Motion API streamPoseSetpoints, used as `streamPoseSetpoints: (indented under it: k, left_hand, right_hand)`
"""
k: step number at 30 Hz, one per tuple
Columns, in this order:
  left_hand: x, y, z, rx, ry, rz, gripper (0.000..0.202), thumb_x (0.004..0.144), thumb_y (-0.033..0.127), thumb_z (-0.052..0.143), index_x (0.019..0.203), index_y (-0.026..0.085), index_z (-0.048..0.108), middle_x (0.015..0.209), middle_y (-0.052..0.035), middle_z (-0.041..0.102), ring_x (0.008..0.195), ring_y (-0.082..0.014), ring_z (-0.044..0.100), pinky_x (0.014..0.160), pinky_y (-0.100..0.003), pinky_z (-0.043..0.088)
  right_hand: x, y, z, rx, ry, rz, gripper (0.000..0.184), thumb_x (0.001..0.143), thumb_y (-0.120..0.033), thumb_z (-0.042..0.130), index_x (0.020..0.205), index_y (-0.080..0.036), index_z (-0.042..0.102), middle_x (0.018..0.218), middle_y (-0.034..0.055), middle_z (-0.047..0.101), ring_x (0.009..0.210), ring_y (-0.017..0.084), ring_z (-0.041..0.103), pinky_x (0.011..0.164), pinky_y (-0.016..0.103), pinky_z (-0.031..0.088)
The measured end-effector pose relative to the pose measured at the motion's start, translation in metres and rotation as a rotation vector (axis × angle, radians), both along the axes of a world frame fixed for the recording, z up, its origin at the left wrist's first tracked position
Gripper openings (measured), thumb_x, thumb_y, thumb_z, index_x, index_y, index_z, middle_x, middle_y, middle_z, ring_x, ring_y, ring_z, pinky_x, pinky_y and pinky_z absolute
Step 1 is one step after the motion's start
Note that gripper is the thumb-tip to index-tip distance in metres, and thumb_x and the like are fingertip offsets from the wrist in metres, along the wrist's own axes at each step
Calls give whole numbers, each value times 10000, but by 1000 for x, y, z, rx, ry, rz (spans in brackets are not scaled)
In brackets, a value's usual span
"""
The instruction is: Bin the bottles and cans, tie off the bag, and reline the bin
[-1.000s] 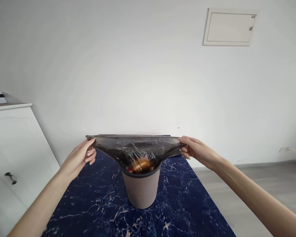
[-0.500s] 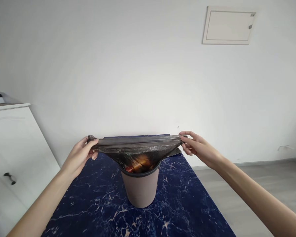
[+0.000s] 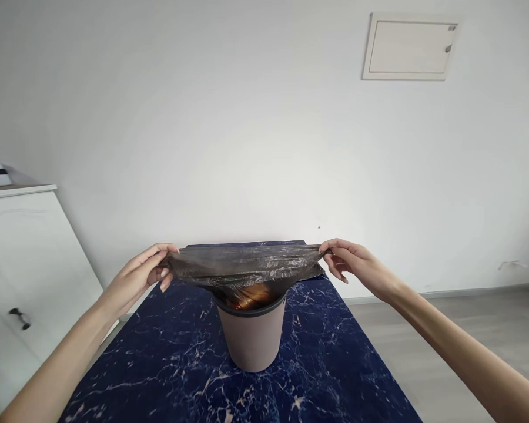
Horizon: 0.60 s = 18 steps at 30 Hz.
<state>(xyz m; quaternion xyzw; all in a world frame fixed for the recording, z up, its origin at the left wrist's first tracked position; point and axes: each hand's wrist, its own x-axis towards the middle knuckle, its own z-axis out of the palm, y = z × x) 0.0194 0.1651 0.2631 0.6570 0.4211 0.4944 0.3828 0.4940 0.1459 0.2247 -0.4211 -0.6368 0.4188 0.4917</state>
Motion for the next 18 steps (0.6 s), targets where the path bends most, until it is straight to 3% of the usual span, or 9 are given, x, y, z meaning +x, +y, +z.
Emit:
streamPoseSetpoints:
  k: [2, 5, 7, 10, 13, 15, 18]
  left_hand:
    - [-3, -1, 3, -36, 14, -49, 362, 943, 578, 698, 1053, 236, 746, 703, -22, 641, 612, -214, 616, 636, -329, 524]
    - [-4, -4, 8, -1, 186, 64, 353, 927, 594, 716, 943, 246, 776, 767, -60, 684, 718, -244, 649, 665, -317, 504]
    - [0, -7, 9, 60, 306, 190, 357, 883, 598, 778, 797, 256, 723, 705, -28, 615, 657, -213, 587, 587, -281, 429]
    - [7, -9, 10, 139, 368, 290, 449, 811, 564, 863, 692, 256, 559, 603, 43, 433, 520, -148, 412, 503, -245, 298]
    - [10, -11, 13, 184, 379, 269, 381, 827, 565, 839, 822, 268, 601, 660, 29, 533, 537, -154, 487, 507, -238, 366]
    - [6, -12, 18, 188, 428, 238, 387, 851, 608, 797, 1022, 281, 679, 790, -6, 659, 591, -172, 573, 542, -253, 461]
    - [-7, -12, 26, 122, 584, 157, 541, 908, 712, 684, 1258, 300, 712, 1048, -55, 765, 669, -184, 640, 613, -287, 569]
  right_hand:
    - [-1, -3, 3, 27, -109, -10, 412, 1036, -635, 610, 1075, -232, 688, 836, 20, 634, 633, 168, 535, 586, 349, 438]
    - [-5, -6, 5, 91, -306, -70, 462, 996, -690, 641, 1068, -236, 688, 896, 51, 666, 679, 189, 564, 598, 354, 454]
    - [-9, -7, 4, 144, -384, -149, 475, 950, -718, 692, 958, -244, 666, 881, 43, 651, 670, 179, 541, 599, 344, 426]
    - [-14, -5, 0, 206, -404, -256, 547, 922, -720, 731, 762, -255, 493, 703, -24, 531, 603, 148, 441, 575, 318, 329]
    - [-15, -4, -1, 220, -354, -225, 538, 970, -713, 677, 796, -276, 417, 615, -66, 463, 561, 142, 416, 553, 309, 309]
    - [-13, -4, 2, 223, -326, -179, 442, 993, -707, 649, 988, -288, 508, 634, -70, 526, 564, 158, 490, 559, 314, 364]
    - [-7, -6, 11, 197, -402, -139, 521, 1013, -720, 600, 1290, -282, 551, 660, -47, 628, 601, 199, 607, 601, 346, 453]
